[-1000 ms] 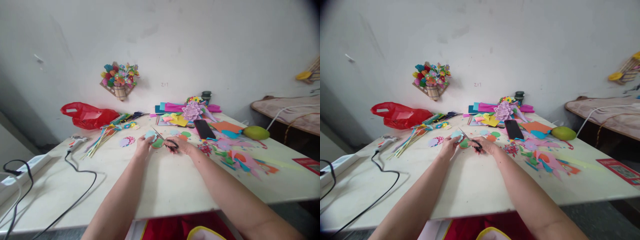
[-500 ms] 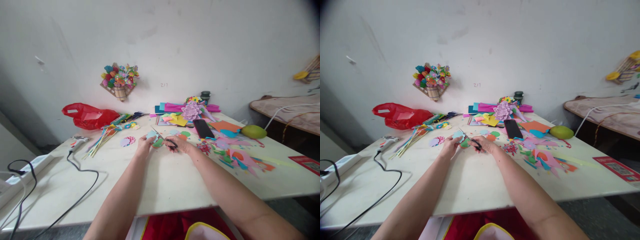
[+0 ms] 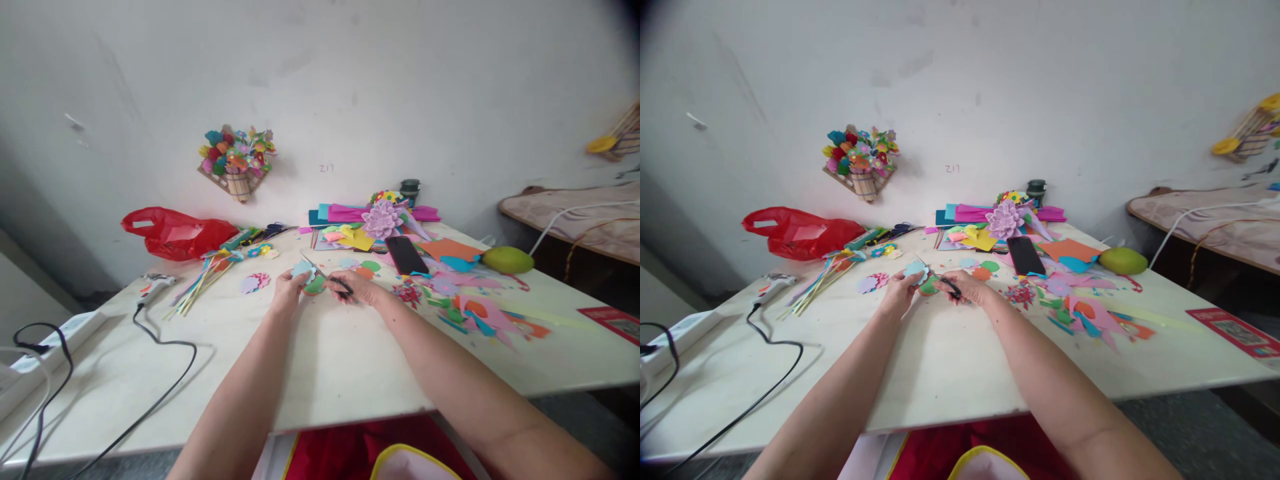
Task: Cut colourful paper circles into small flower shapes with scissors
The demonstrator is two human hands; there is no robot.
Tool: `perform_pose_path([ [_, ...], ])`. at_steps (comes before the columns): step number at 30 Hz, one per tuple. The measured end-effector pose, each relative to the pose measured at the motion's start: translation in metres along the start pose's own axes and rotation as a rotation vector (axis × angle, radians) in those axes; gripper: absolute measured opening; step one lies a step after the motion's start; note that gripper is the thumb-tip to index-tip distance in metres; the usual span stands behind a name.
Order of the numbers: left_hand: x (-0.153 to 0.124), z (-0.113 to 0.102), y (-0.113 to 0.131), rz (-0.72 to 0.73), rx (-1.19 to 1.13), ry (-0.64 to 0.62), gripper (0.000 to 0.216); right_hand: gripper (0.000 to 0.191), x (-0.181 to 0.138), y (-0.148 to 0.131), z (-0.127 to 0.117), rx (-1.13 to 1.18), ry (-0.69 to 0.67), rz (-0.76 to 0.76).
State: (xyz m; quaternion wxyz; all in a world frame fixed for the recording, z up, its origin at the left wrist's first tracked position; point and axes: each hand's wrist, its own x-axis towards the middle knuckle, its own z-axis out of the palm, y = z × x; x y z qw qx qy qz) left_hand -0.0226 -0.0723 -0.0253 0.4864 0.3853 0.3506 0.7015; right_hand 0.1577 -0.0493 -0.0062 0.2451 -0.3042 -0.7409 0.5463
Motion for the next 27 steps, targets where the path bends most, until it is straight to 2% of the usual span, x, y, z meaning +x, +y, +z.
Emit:
perform_pose_path([
  [17, -0.001, 0.001, 0.001, -0.003, -0.004, 0.015, 0.024, 0.027, 0.003, 0.005, 0.000, 0.007, 0.019, 0.013],
  [27, -0.003, 0.004, 0.005, -0.003, -0.027, 0.033, 0.026, 0.033, 0.004, 0.007, -0.001, -0.027, 0.008, -0.043],
])
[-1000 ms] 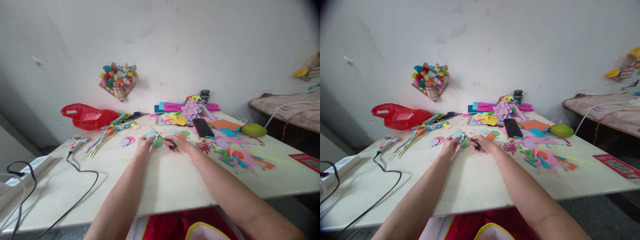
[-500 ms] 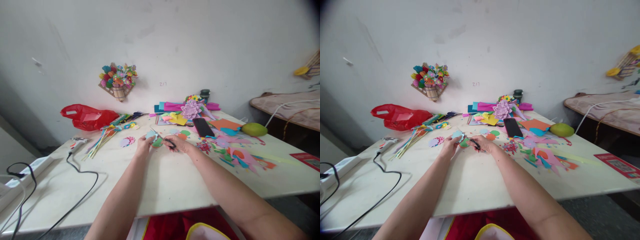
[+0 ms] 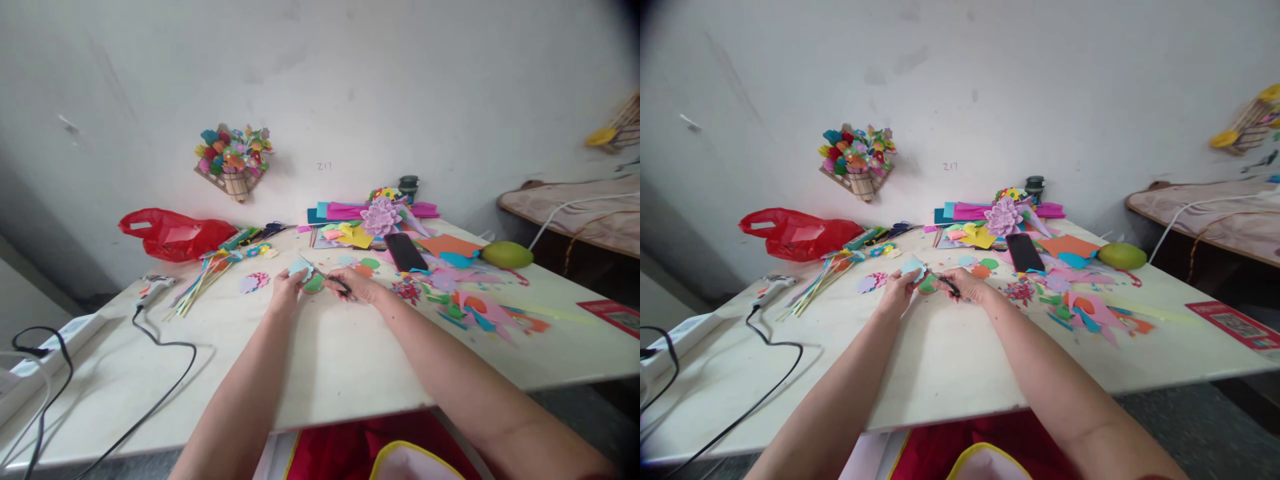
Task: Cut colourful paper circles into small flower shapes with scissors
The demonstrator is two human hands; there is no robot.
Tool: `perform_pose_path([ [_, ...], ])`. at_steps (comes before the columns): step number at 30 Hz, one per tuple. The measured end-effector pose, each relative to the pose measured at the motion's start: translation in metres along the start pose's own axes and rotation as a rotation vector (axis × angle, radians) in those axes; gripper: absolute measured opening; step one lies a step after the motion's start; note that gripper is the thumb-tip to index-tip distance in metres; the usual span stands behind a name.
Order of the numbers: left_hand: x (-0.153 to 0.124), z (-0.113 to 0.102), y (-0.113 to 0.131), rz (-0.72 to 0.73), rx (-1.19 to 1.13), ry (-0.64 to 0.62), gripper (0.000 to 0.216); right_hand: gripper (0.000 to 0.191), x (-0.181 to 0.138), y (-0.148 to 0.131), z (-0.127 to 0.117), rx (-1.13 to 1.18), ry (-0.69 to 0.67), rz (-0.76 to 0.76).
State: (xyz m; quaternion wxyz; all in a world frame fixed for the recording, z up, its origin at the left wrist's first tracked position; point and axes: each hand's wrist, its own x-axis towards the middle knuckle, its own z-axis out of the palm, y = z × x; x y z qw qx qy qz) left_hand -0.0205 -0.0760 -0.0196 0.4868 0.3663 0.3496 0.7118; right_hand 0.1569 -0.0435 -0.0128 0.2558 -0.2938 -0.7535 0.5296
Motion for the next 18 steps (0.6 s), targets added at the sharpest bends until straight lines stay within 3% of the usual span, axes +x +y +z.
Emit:
perform_pose_path([
  [18, 0.0010, -0.0022, -0.0001, -0.006, -0.005, 0.008, 0.029, 0.033, -0.0007, 0.0034, -0.0031, 0.009, -0.052, 0.003],
])
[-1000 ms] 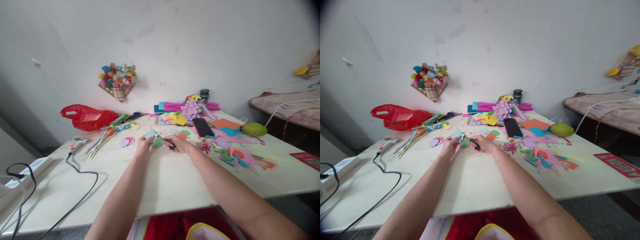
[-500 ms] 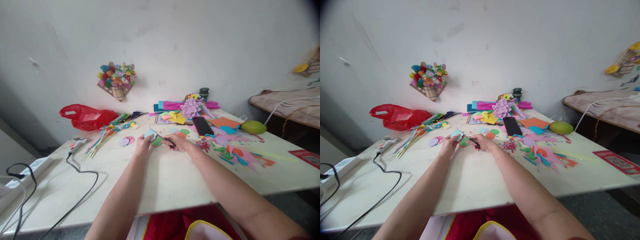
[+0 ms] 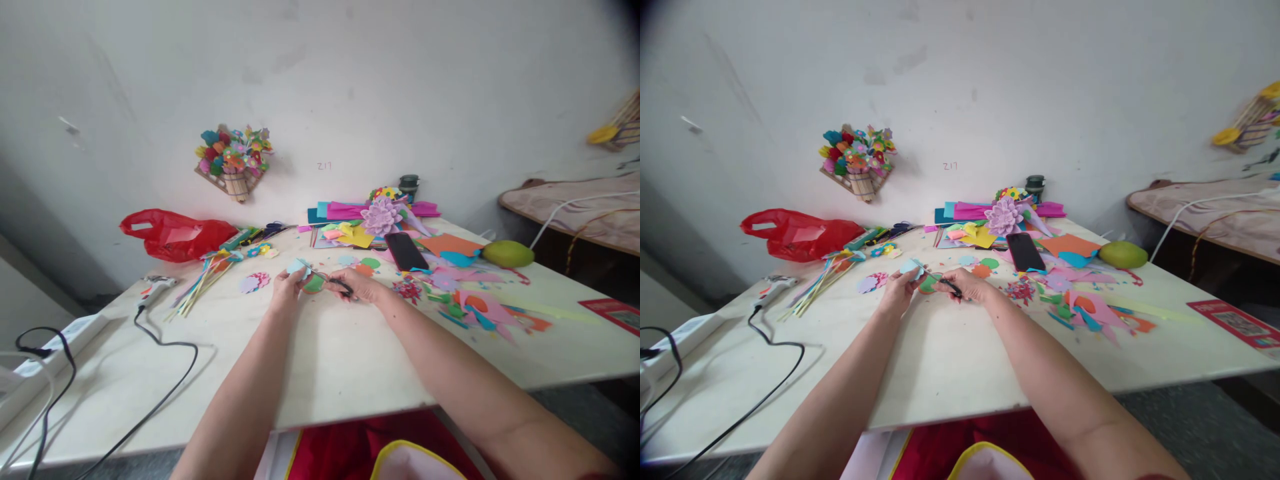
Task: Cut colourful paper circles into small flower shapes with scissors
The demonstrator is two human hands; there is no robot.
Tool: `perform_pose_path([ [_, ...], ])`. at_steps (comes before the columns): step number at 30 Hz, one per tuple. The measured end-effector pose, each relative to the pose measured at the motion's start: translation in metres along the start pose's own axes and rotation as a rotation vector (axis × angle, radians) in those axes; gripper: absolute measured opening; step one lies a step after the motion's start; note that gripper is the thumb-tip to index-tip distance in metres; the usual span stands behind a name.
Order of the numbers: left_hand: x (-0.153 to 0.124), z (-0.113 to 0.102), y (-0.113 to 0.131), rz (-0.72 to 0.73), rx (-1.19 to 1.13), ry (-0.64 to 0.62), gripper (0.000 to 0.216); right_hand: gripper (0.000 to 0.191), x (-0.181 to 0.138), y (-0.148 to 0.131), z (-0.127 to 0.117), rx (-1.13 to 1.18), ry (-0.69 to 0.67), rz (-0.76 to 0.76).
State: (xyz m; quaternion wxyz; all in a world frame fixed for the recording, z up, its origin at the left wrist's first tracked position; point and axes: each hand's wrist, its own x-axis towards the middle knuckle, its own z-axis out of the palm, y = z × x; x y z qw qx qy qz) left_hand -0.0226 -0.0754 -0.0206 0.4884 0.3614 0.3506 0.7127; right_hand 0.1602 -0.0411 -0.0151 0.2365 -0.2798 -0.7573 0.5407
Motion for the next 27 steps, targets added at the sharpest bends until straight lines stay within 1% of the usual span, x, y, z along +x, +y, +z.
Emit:
perform_pose_path([
  [3, 0.0000, -0.0001, 0.0005, 0.003, 0.002, 0.003, 0.029, 0.032, -0.0022, -0.0015, -0.0013, 0.016, -0.052, 0.006],
  [5, -0.0003, 0.0000, 0.0011, 0.006, 0.002, 0.010, 0.029, 0.032, -0.0035, -0.0028, -0.0018, 0.021, -0.063, 0.013],
  [10, -0.0017, 0.0006, 0.0029, -0.006, 0.015, 0.006, 0.031, 0.033, -0.0049, -0.0057, -0.0014, 0.033, -0.041, 0.022],
  [15, -0.0022, 0.0001, 0.0029, -0.013, 0.030, -0.038, 0.031, 0.036, -0.0044, -0.0044, -0.0023, 0.054, -0.029, 0.001],
  [22, -0.0016, 0.0008, 0.0020, -0.016, 0.040, -0.035, 0.028, 0.029, -0.0017, -0.0015, -0.0025, 0.053, 0.005, -0.029],
  [27, -0.0010, -0.0006, 0.0001, -0.014, 0.039, -0.055, 0.026, 0.025, -0.0014, -0.0044, -0.0003, 0.005, 0.058, 0.019],
])
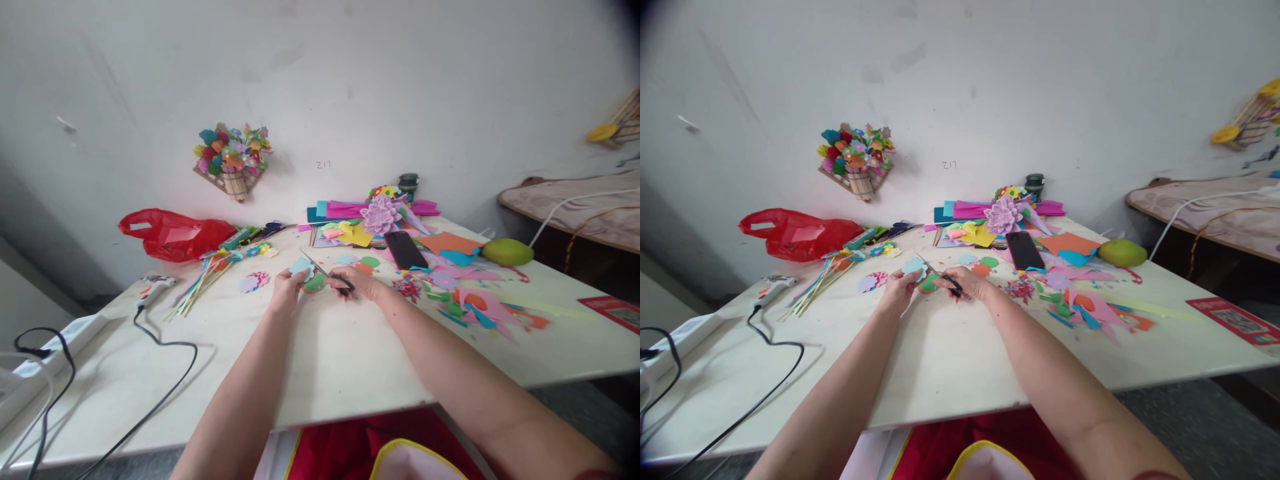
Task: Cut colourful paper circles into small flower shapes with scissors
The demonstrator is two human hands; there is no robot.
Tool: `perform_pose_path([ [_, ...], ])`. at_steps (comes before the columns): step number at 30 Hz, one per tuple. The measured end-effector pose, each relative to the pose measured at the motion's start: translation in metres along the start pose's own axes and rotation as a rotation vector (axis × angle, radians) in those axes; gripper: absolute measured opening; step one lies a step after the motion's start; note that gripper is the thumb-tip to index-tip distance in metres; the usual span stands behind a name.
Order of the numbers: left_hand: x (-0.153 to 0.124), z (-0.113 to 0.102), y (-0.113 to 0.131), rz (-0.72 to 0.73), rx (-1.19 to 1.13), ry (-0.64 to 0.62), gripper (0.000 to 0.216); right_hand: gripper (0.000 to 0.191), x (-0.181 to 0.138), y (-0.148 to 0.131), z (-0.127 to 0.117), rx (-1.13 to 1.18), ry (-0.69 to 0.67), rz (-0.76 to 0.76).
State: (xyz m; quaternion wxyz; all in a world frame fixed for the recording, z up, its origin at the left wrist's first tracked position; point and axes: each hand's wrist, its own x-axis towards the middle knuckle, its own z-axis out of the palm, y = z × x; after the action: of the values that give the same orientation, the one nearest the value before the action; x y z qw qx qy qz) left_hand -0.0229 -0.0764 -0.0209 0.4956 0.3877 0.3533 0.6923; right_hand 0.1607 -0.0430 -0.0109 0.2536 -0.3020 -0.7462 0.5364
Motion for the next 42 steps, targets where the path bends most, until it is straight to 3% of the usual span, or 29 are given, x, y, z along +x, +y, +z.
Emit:
perform_pose_path([
  [42, 0.0012, 0.0011, -0.0012, 0.000, -0.045, 0.033, 0.026, 0.028, -0.0027, -0.0049, 0.0035, -0.070, 0.028, 0.013],
])
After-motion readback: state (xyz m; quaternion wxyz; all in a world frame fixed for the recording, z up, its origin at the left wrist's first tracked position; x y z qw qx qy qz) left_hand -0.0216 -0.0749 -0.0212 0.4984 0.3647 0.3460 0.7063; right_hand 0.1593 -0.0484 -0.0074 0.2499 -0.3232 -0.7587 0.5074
